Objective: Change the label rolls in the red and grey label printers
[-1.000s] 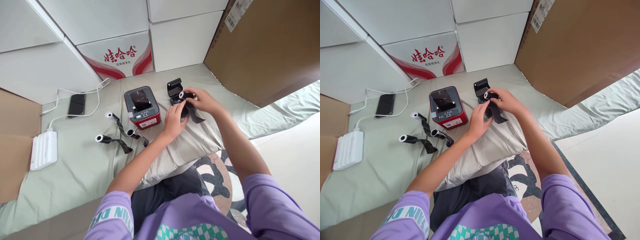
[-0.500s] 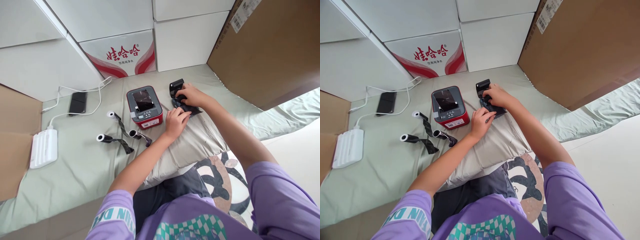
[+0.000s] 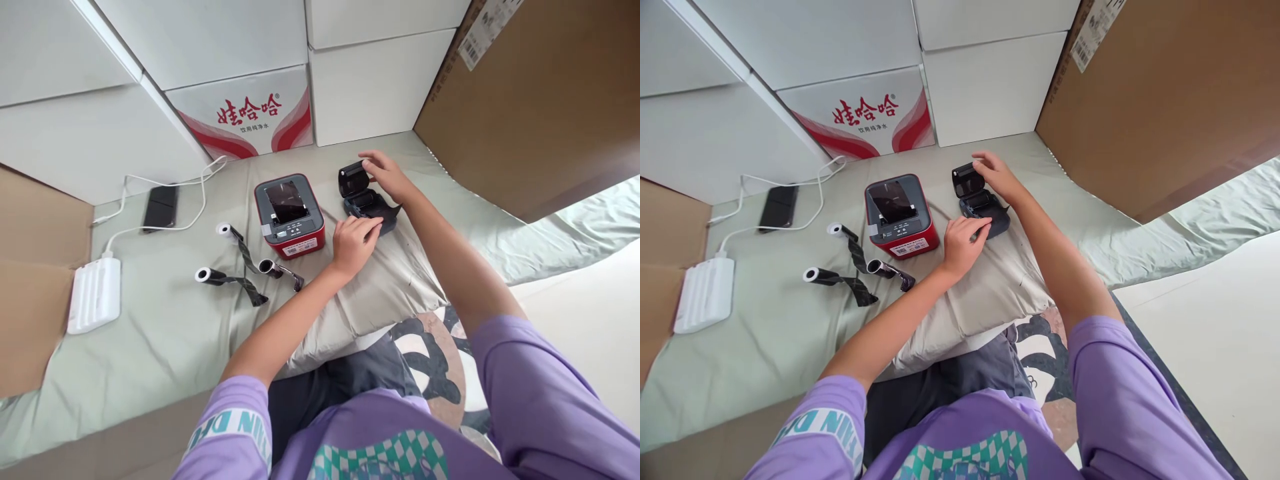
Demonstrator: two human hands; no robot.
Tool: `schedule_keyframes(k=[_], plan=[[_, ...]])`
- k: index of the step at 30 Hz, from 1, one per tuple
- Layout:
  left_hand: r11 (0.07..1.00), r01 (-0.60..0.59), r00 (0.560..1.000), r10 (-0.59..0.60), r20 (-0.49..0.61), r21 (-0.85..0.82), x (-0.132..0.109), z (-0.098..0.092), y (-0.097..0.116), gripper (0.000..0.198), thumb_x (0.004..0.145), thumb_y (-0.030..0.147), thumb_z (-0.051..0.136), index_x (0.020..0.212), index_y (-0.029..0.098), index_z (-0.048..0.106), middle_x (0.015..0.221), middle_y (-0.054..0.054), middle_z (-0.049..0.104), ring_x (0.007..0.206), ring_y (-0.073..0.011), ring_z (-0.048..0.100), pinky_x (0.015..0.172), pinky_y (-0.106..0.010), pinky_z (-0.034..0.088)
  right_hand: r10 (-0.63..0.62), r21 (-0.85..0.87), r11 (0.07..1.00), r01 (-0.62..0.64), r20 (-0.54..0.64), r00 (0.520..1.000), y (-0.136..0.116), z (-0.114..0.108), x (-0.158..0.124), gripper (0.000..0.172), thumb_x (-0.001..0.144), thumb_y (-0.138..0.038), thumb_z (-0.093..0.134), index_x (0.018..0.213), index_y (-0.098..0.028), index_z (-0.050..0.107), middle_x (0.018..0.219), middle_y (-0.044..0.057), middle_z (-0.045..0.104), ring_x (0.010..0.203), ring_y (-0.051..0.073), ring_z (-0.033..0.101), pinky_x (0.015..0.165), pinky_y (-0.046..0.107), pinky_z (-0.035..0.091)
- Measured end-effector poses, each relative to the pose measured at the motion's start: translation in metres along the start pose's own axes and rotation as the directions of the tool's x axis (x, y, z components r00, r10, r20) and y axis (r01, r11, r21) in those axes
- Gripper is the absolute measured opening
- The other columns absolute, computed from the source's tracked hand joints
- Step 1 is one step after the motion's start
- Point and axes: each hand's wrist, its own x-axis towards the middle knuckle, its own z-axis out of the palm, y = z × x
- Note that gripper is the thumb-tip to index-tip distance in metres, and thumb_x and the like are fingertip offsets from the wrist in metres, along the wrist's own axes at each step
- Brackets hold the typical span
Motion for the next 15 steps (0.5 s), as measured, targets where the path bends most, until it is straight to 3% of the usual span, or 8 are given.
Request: schedule_keyframes(k=[3, 5, 10, 15], plan=[[0.999, -0.035, 0.999, 0.035, 0.012, -0.013, -0.004, 0.001, -0.002, 0.027, 0.108, 0.025, 0.054, 0.119, 0.025, 0.078, 0.106, -0.004, 0.083, 0.095, -0.0193, 0.074, 0.090, -0.037, 0.050, -0.004, 0.049, 0.999, 0.004, 0.016, 1.000, 0.006, 0.002, -0.019, 0.037, 0.079, -0.056, 0.079, 0.091, -0.026, 0.062, 0.096, 0.001, 0.071, 0.097, 0.019, 0.064, 0.091, 0.033, 0.053], [0.998, -0.052, 0.999, 0.053, 0.012, -0.019, -0.008, 0.003, -0.005, 0.028, 0.107, 0.024, 0.052, 0.123, 0.024, 0.075, 0.103, -0.005, 0.083, 0.092, -0.0190, 0.075, 0.090, -0.036, 0.052, -0.004, 0.072, 0.997, 0.001, 0.040, 0.999, 0.012, -0.001, -0.038, 0.039, 0.074, -0.053, 0.081, 0.084, -0.025, 0.057, 0.105, 0.005, 0.073, 0.108, 0.022, 0.066, 0.103, 0.038, 0.052], [0.993, -0.001, 1.000, -0.002, -0.026, -0.122, -0.012, 0.006, -0.008, 0.025, 0.106, 0.021, 0.050, 0.127, 0.022, 0.063, 0.127, -0.009, 0.078, 0.100, -0.0174, 0.076, 0.100, -0.034, 0.056, 0.092, 0.145, 0.985, -0.097, 0.039, 0.995, 0.025, -0.008, -0.068, 0.046, 0.069, -0.036, 0.076, 0.112, -0.027, 0.064, 0.143, 0.008, 0.068, 0.141, 0.026, 0.057, 0.121, 0.043, 0.044], [0.987, 0.142, 0.989, -0.144, -0.036, -0.071, -0.008, 0.005, -0.009, 0.033, 0.102, 0.012, 0.049, 0.133, 0.023, 0.054, 0.146, -0.011, 0.068, 0.108, -0.0174, 0.073, 0.100, -0.035, 0.058, 0.235, 0.288, 0.930, -0.228, 0.008, 0.972, 0.027, -0.010, -0.067, 0.042, 0.074, -0.038, 0.070, 0.115, -0.027, 0.068, 0.131, 0.005, 0.075, 0.129, 0.026, 0.067, 0.114, 0.042, 0.052]])
